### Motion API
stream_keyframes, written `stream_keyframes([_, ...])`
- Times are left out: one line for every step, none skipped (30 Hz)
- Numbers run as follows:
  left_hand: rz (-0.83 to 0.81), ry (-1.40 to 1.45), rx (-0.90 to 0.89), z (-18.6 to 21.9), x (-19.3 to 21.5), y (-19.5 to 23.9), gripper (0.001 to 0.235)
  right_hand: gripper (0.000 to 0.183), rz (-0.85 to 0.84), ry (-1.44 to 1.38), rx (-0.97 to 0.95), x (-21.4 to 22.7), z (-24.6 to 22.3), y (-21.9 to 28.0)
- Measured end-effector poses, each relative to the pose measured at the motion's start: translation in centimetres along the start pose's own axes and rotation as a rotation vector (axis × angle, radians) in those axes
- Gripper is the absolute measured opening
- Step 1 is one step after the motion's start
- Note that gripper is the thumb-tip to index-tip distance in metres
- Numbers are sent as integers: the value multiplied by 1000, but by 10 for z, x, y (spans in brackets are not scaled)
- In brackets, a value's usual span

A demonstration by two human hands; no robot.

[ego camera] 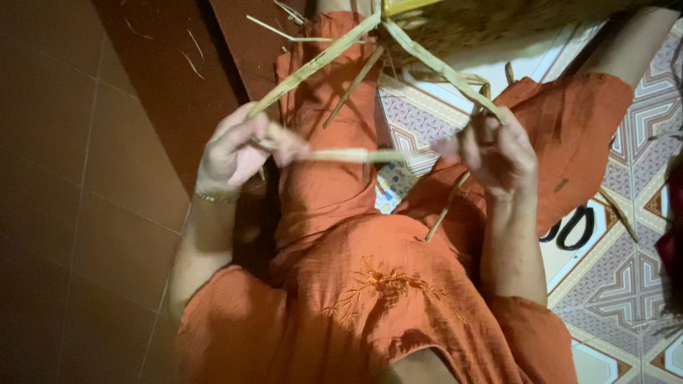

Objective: The person sits on the floor and weaves a basket using dried palm leaves. They interlace the leaves through the basket frame, trim excess material with scissors, and continue weaving along the edge.

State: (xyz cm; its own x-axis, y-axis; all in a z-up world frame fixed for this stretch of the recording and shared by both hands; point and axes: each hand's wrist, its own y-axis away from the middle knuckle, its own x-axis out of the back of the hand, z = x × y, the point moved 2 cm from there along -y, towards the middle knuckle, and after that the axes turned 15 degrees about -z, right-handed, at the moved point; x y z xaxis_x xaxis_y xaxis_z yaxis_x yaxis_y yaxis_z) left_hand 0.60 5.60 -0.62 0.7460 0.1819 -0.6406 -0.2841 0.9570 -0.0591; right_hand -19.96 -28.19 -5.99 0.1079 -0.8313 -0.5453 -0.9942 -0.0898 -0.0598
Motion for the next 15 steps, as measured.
stream_keyframes([60, 34, -3, 3, -2, 6, 20, 21, -11, -127, 66, -6, -1, 4])
stream_keyframes([120, 68, -6, 7, -3, 15, 18, 22, -22, -254, 132, -10, -2, 10])
stream_keyframes([180, 102, -8, 9, -2, 23, 17, 24, -33, -381, 196, -13, -1, 15])
stream_keyframes([307, -104, 84, 13, 3, 30, 15, 23, 93, -211, 123, -8, -3, 23])
stream_keyframes([427, -310, 175, 20, 10, 39, 13, 23, 219, -38, 50, 0, -8, 32])
stream_keyframes([547, -517, 267, 28, 18, 46, 12, 22, 344, 135, -23, 10, -11, 40])
stream_keyframes([535, -688, 244, 37, 24, 50, 13, 20, 388, 344, 5, 19, -15, 46])
stream_keyframes([521, -858, 219, 45, 30, 53, 14, 18, 429, 552, 34, 28, -18, 52])
stream_keyframes([506, -1028, 194, 54, 33, 56, 15, 16, 466, 758, 64, 34, -20, 56])
stream_keyframes([538, -1112, 268, 61, 35, 59, 13, 14, 489, 896, 41, 40, -22, 60])
stream_keyframes([573, -1197, 344, 71, 36, 64, 11, 13, 511, 1032, 19, 44, -25, 64])
stream_keyframes([607, -1281, 421, 79, 34, 66, 10, 13, 533, 1168, -3, 46, -27, 65])
stream_keyframes([570, -1446, 432, 85, 27, 67, 7, 14, 511, 1270, -88, 45, -27, 65])
stream_keyframes([527, -1610, 441, 90, 19, 68, 5, 17, 488, 1369, -174, 43, -29, 64])
stream_keyframes([486, -1773, 446, 94, 11, 68, 2, 19, 458, 1469, -259, 41, -31, 59])
